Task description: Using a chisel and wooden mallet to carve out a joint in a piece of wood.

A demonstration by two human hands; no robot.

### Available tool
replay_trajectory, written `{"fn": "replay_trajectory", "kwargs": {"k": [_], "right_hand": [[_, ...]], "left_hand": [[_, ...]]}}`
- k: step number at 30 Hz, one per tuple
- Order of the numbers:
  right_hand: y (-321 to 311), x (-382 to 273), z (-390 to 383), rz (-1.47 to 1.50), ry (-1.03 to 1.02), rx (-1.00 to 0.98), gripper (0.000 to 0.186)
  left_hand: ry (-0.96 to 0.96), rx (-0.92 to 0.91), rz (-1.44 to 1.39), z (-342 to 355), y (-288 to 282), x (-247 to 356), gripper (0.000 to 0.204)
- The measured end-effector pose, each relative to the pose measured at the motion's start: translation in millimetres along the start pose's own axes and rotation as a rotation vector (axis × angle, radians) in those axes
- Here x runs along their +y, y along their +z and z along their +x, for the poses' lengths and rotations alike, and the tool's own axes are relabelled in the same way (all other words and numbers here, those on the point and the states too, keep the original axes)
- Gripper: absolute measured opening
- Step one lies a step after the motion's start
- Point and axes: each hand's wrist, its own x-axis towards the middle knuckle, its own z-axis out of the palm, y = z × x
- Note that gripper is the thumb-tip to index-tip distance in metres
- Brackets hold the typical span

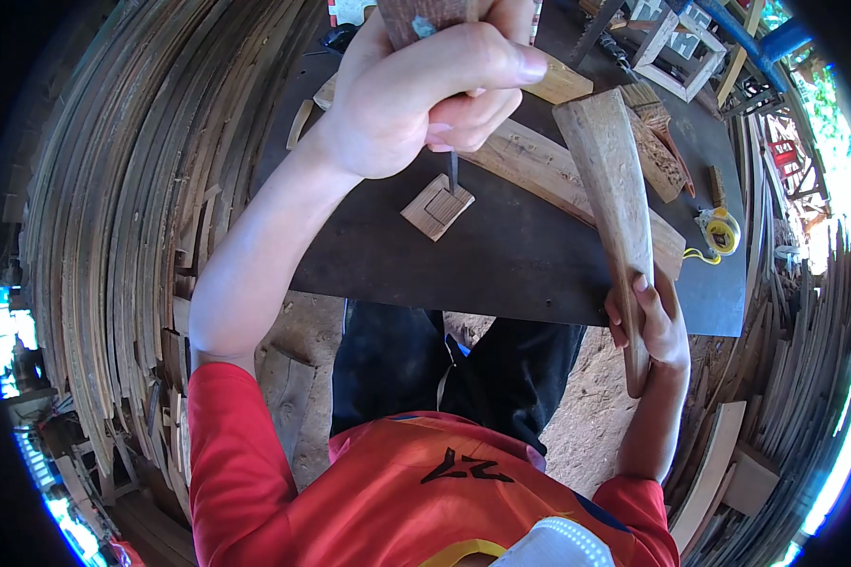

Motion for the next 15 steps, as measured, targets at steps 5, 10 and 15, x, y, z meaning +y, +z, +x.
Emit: {"fn": "replay_trajectory", "kwargs": {"k": [5,10,15], "right_hand": [[0.4,0.4,0.5,-0.007,-0.005,0.008,0.061],[1.7,-0.9,-0.1,-0.018,-0.004,0.011,0.06],[2.1,-13.6,-4.4,-0.14,-0.113,0.067,0.065]], "left_hand": [[0.046,-0.029,-0.024,-0.6,-3.9,-0.3,0.018],[0.052,-0.098,0.058,-0.4,-5.8,-3.9,0.018],[0.147,-0.207,0.297,-0.7,7.3,-10.9,0.025]]}}
